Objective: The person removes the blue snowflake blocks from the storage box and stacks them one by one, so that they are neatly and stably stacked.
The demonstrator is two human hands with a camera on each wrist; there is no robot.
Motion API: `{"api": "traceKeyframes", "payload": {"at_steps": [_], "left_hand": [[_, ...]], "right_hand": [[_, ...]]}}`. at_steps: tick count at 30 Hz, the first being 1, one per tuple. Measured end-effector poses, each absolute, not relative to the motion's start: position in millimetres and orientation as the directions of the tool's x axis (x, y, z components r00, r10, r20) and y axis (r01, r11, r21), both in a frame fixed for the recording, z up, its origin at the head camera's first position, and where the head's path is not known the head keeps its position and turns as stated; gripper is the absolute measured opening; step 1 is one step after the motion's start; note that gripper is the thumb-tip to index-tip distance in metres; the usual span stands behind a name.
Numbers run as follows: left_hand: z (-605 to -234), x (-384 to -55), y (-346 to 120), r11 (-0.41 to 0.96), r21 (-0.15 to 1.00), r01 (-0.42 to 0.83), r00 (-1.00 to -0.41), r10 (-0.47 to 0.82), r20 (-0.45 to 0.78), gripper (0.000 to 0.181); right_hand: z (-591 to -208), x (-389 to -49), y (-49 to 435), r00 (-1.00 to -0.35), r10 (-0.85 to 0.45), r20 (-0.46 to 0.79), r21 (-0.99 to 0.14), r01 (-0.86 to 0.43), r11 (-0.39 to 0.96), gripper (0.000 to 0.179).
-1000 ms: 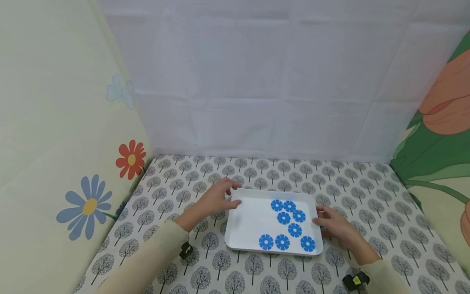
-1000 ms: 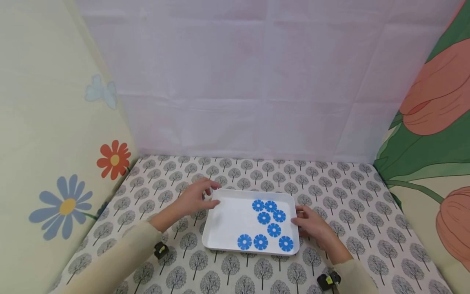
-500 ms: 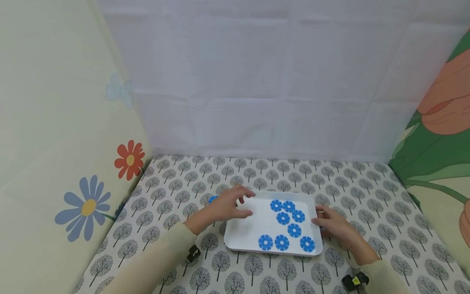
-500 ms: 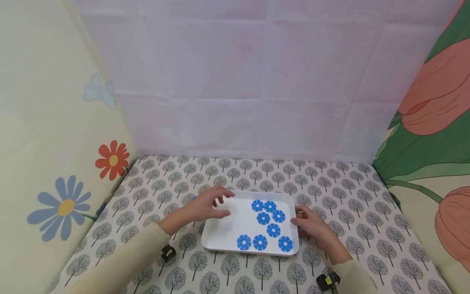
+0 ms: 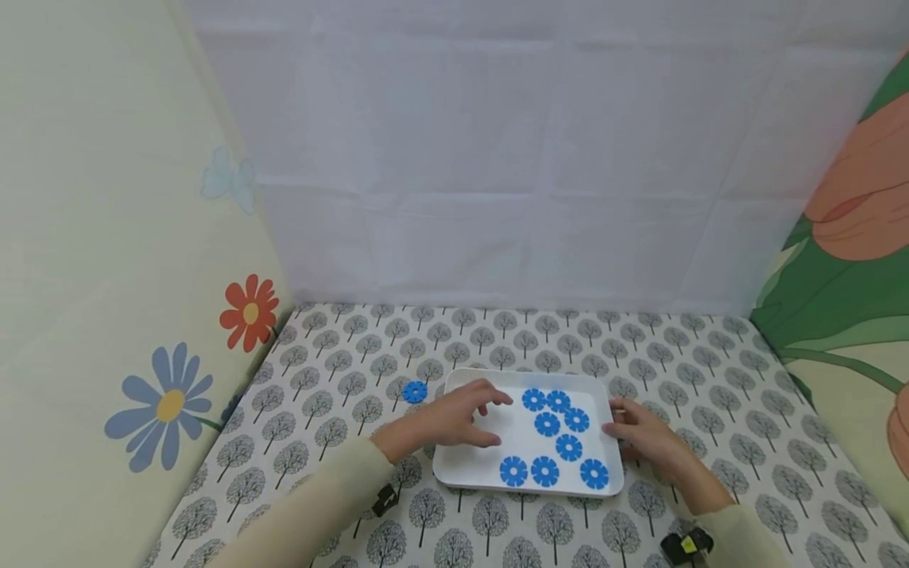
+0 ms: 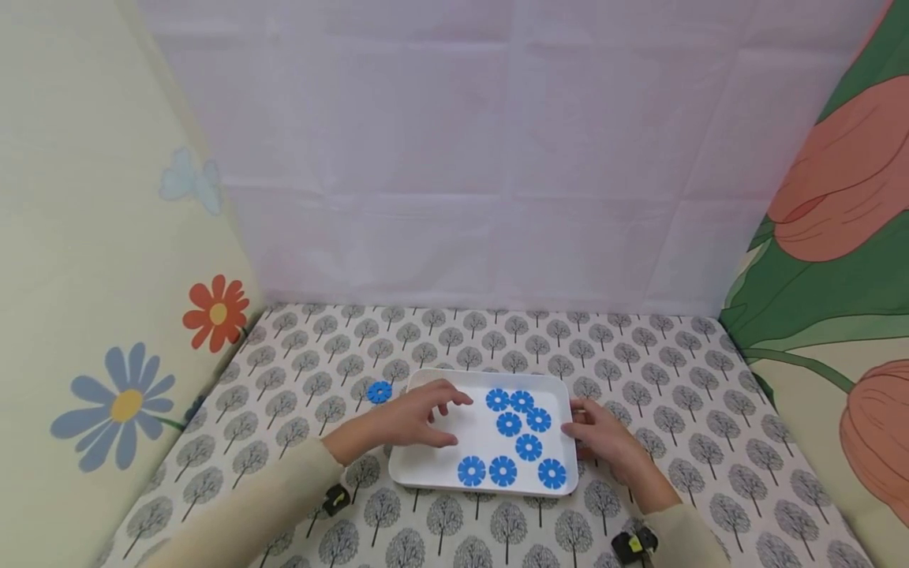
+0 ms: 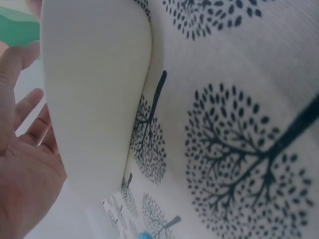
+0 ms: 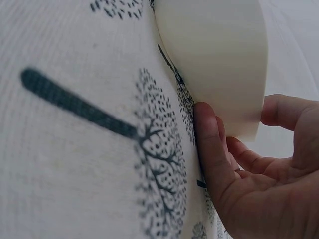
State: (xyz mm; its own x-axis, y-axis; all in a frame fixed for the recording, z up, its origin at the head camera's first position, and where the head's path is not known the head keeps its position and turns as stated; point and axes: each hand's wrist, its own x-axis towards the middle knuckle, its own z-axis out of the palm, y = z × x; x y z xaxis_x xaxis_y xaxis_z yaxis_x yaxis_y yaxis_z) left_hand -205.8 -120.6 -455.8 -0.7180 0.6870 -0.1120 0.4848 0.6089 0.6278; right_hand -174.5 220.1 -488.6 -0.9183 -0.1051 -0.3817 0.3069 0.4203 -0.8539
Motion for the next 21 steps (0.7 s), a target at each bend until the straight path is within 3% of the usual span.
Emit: {"api": "traceKeyframes", "payload": {"at_steps": [21], "left_hand": [[-470,-204,-106,0.594,0.54,0.596,-0.567,0.788,-0.241,0.059]], "right_hand": [[-490,-174,219,-0.921,-0.091,-0.379,-0.852,0.309,0.423,0.057]]}}
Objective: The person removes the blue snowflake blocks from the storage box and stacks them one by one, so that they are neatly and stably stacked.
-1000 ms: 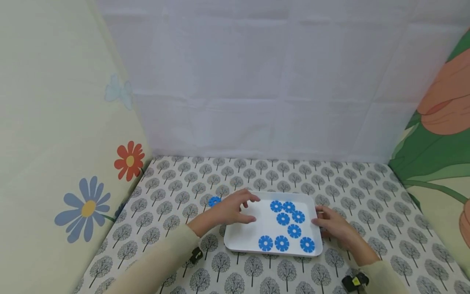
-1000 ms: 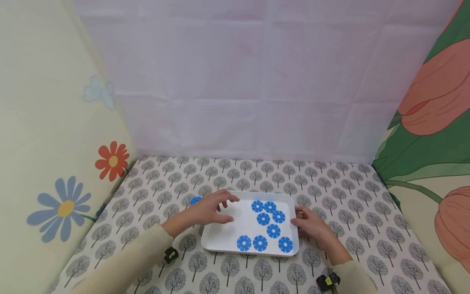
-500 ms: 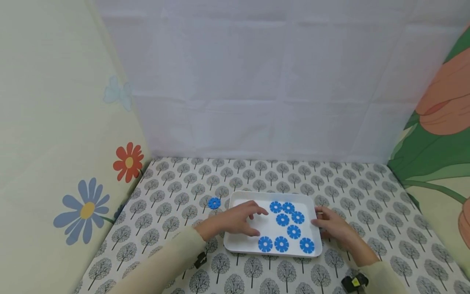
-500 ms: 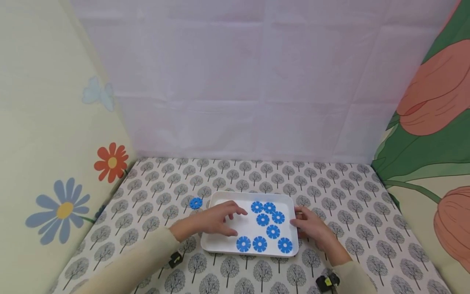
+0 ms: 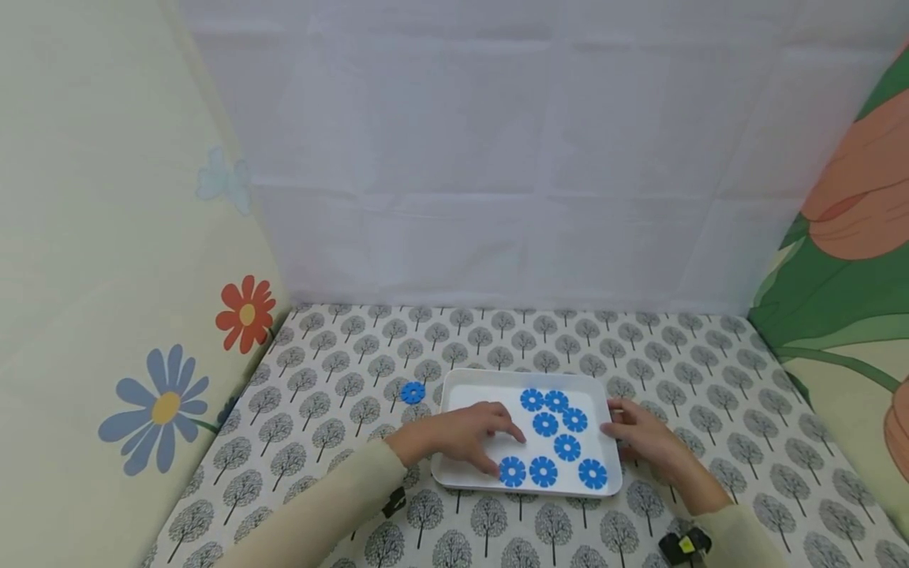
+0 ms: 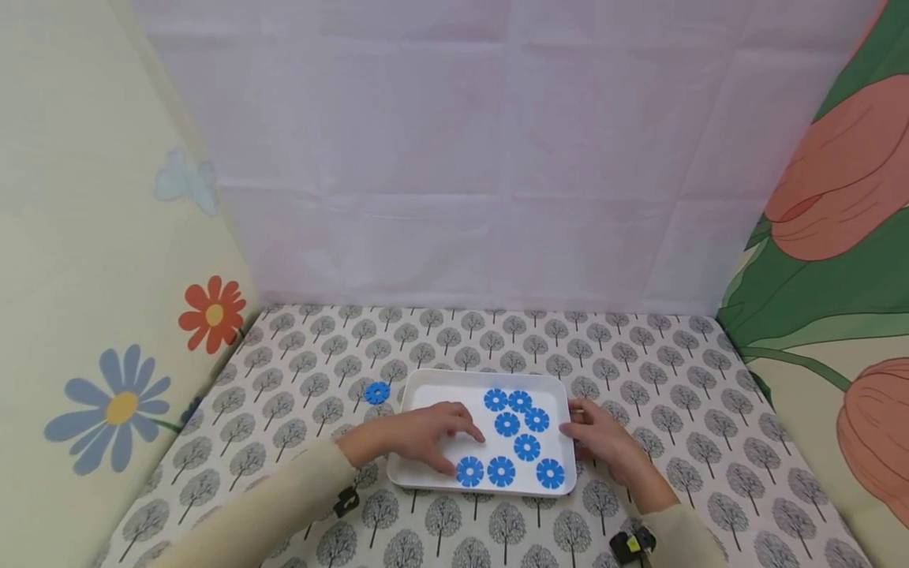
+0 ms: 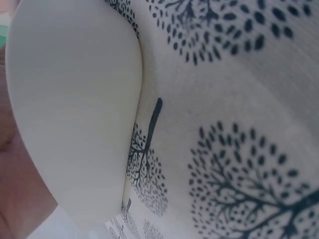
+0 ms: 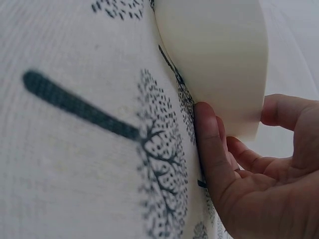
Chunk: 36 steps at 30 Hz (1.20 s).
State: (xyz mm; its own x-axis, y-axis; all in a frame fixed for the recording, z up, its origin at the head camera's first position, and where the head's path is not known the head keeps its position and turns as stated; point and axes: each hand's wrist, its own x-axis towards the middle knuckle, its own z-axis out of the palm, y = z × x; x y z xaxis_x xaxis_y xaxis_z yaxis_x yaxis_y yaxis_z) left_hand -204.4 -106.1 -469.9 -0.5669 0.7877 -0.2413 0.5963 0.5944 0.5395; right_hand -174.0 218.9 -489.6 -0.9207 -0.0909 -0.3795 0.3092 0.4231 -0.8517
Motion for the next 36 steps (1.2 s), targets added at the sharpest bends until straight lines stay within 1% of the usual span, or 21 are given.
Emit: {"api": "traceKeyframes", "payload": {"at_steps": [4,12,18,25,36], "left_hand": [[-470.3,-204.6,-104.1,0.586,0.499,0.638,-0.546,0.801,-0.244,0.057],[-472.0,-202.9,-102.7,0.537,0.448,0.715,-0.499,0.841,-0.211,0.056],[-473.0,-202.3,-101.9,0.513,0.446,0.733,-0.48,0.855,-0.194,0.052],[-472.9,-201.0,-100.9,0.53,0.472,0.704,-0.495,0.843,-0.209,0.043],[-477.4,-201.0,-98.9,0.54,0.459,0.705,-0.51,0.836,-0.201,0.037]], "right_hand": [[-489.9,-174.6,218.9,-0.922,-0.086,-0.379,-0.85,0.309,0.427,0.056],[-490.6,-174.9,218.9,-0.92,-0.089,-0.382,-0.849,0.312,0.426,0.056],[-490.7,-175.2,219.1,-0.916,-0.077,-0.395,-0.837,0.324,0.44,0.057],[-491.1,-174.8,218.9,-0.914,-0.082,-0.397,-0.839,0.326,0.436,0.059],[-491.7,-176.9,219.0,-0.909,-0.071,-0.411,-0.827,0.339,0.448,0.06]]}}
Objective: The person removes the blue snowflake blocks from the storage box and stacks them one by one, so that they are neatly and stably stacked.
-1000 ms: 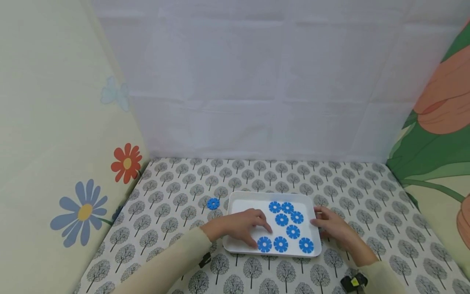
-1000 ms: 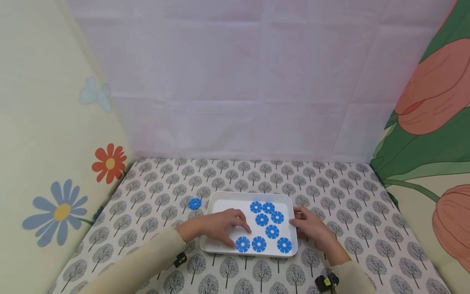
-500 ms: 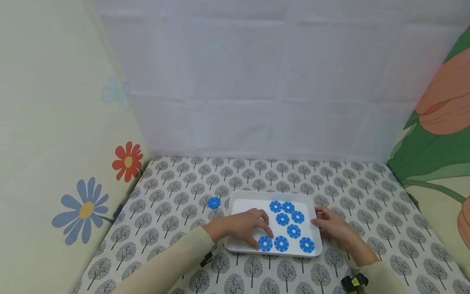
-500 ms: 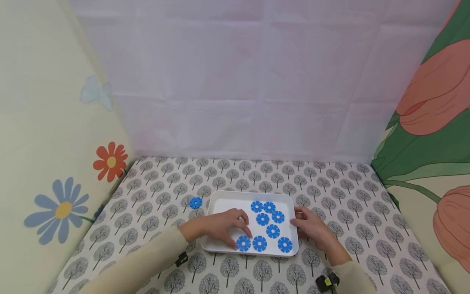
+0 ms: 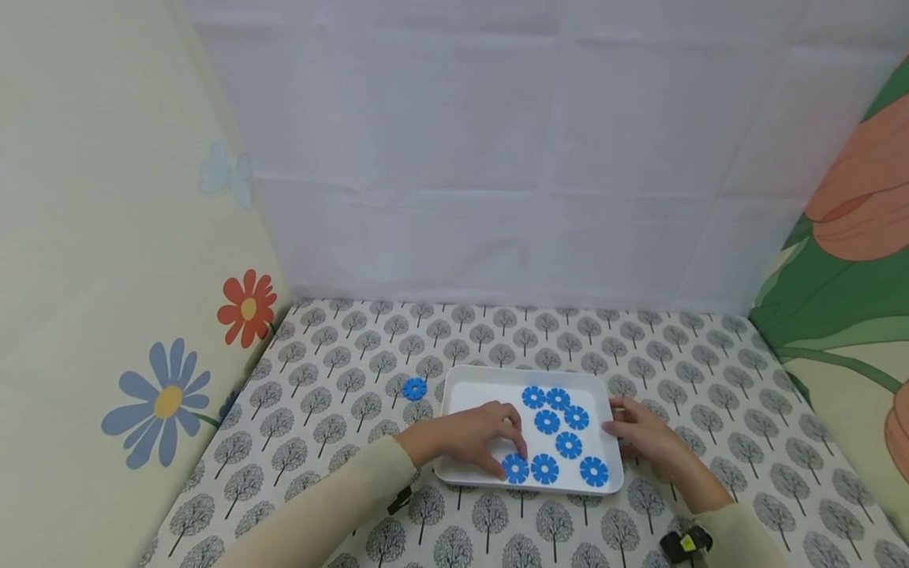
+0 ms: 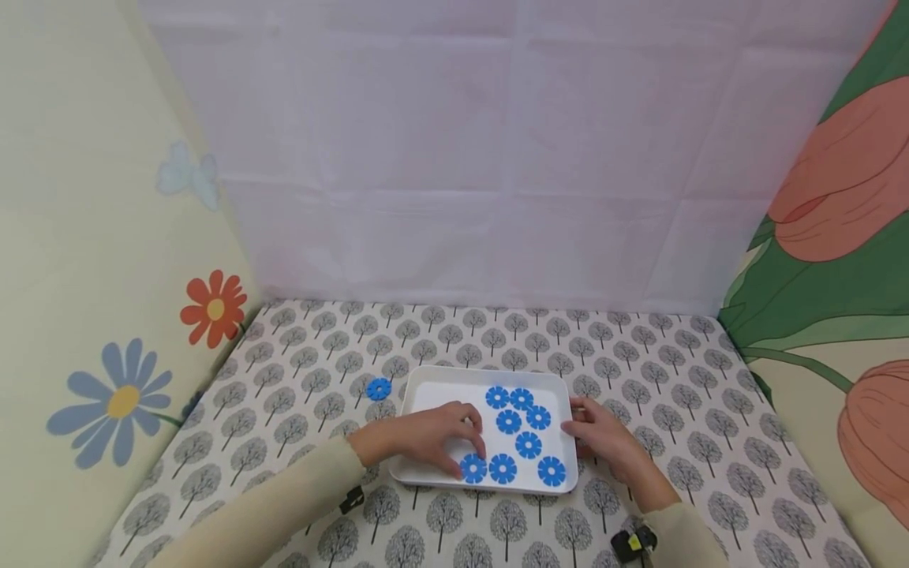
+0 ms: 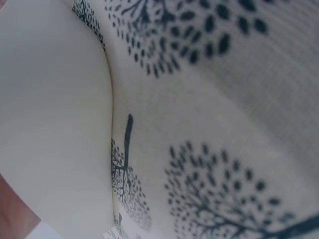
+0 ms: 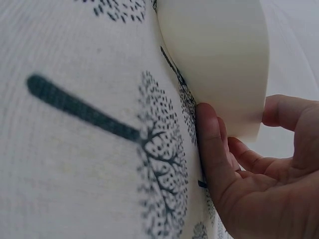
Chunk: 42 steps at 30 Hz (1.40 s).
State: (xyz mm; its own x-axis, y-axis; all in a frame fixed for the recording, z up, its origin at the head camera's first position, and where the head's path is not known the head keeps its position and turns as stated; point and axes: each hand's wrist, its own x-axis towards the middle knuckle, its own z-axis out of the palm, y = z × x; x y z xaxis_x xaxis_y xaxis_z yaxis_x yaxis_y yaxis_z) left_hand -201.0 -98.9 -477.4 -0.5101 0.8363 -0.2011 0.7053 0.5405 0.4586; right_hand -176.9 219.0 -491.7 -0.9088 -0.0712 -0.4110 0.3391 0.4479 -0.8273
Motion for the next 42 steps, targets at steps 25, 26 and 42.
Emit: {"api": "traceKeyframes", "payload": {"at_steps": [25,26,42], "left_hand": [[-483.0,-201.2,-95.7,0.49,0.579,0.651,-0.467,0.861,-0.203,0.035],[-482.8,-201.0,-95.6,0.487,0.584,0.649,-0.466,0.862,-0.202,0.035],[-485.4,-198.7,-96.3,0.478,0.618,0.624,-0.461,0.864,-0.204,0.035]], "right_hand": [[-488.0,-176.4,219.1,-0.909,-0.09,-0.408,-0.832,0.33,0.446,0.06],[-488.4,-176.3,219.2,-0.908,-0.087,-0.409,-0.832,0.332,0.444,0.06],[-489.7,-175.6,218.8,-0.91,-0.078,-0.408,-0.832,0.335,0.442,0.059]]}}
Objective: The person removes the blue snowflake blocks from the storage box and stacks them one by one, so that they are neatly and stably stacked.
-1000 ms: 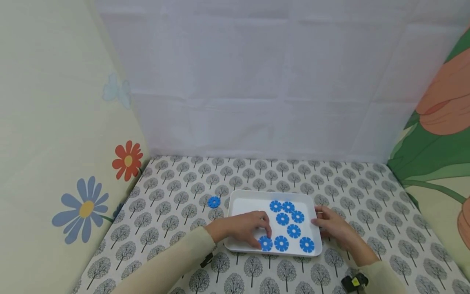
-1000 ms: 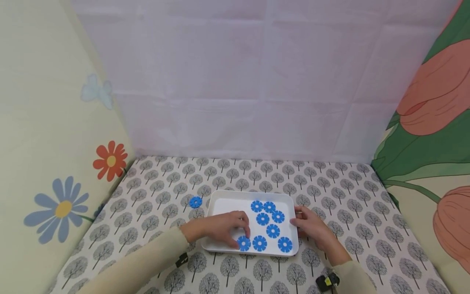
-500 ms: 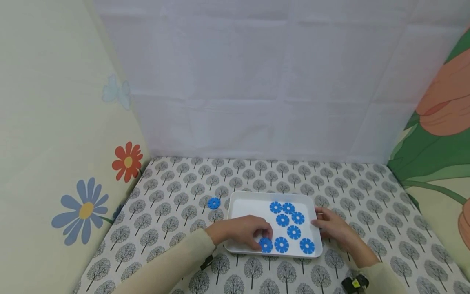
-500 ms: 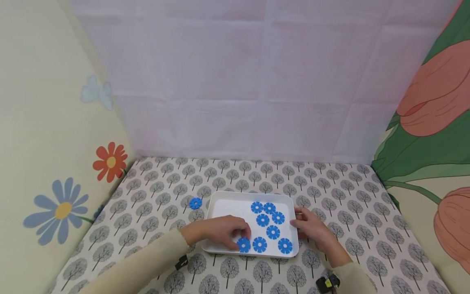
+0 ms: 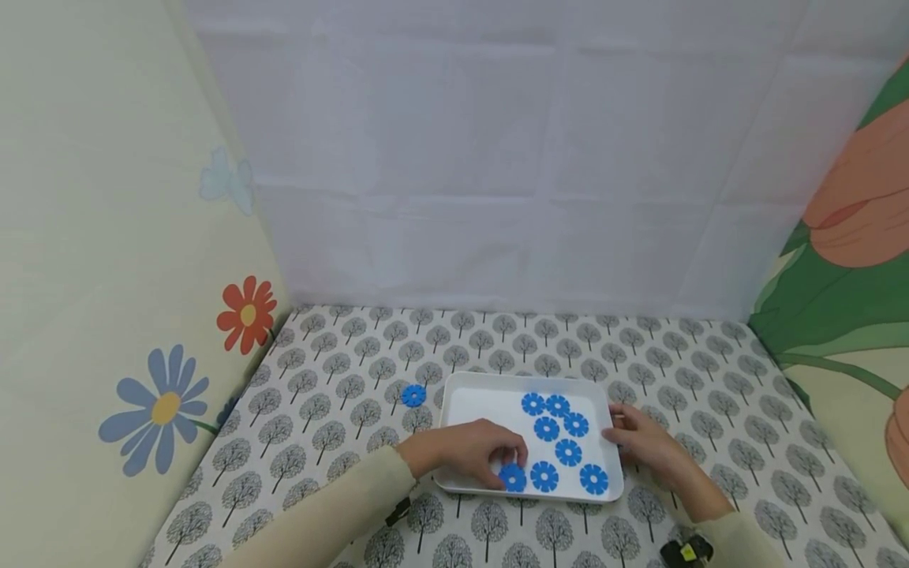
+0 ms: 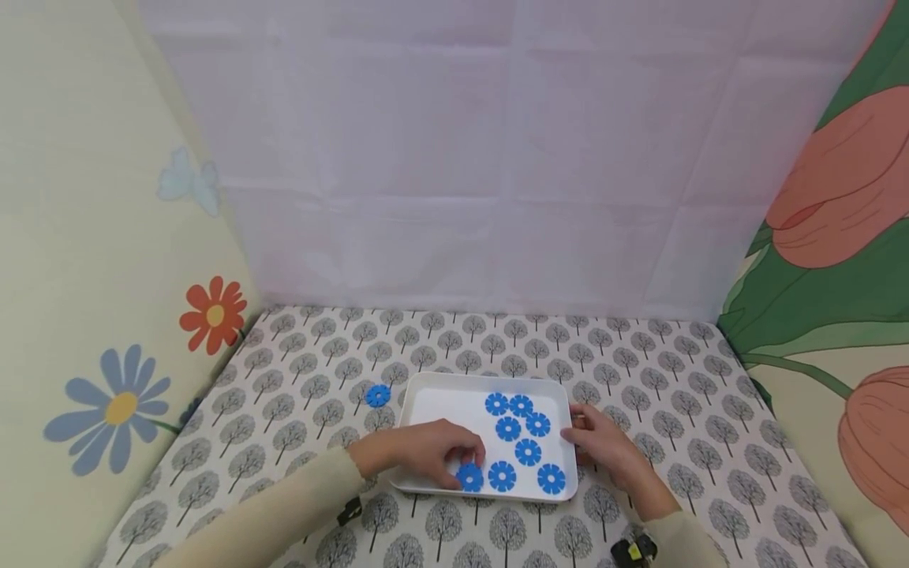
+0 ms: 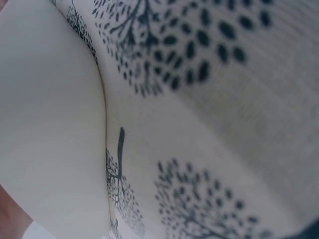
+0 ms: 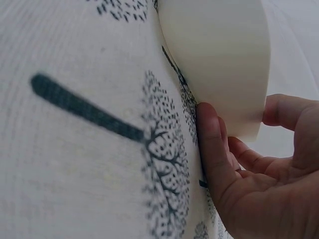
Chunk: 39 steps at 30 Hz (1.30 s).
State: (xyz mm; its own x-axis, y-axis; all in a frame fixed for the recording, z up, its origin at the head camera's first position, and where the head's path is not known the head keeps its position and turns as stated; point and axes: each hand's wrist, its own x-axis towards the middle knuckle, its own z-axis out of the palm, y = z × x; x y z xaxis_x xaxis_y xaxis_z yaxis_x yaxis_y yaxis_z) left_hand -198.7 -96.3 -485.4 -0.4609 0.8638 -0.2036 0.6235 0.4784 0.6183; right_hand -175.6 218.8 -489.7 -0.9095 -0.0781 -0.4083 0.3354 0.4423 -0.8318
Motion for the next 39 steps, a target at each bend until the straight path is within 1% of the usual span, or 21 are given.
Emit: {"api": "traceKeyframes", "payload": {"at_steps": [13,24,27,31,39], "left_hand": [[-482,-198,-97,0.48,0.637,0.603,-0.457,0.862,-0.218,0.036],[-484,-202,-97,0.455,0.575,0.68,-0.411,0.886,-0.215,0.041],[-484,-202,-97,0.453,0.565,0.689,-0.409,0.888,-0.213,0.041],[-483,-202,-98,0.461,0.568,0.682,-0.424,0.882,-0.207,0.039],[-472,-203,-101,0.515,0.563,0.646,-0.51,0.84,-0.183,0.039]], "right_hand": [[-492,-179,219,-0.898,-0.06,-0.436,-0.824,0.371,0.427,0.061],[-492,-178,218,-0.905,-0.063,-0.422,-0.833,0.359,0.422,0.059],[-492,-179,218,-0.904,-0.058,-0.424,-0.83,0.362,0.424,0.059],[-493,-179,218,-0.901,-0.055,-0.429,-0.827,0.367,0.426,0.06],[-491,-177,219,-0.908,-0.068,-0.413,-0.829,0.344,0.441,0.059]]}}
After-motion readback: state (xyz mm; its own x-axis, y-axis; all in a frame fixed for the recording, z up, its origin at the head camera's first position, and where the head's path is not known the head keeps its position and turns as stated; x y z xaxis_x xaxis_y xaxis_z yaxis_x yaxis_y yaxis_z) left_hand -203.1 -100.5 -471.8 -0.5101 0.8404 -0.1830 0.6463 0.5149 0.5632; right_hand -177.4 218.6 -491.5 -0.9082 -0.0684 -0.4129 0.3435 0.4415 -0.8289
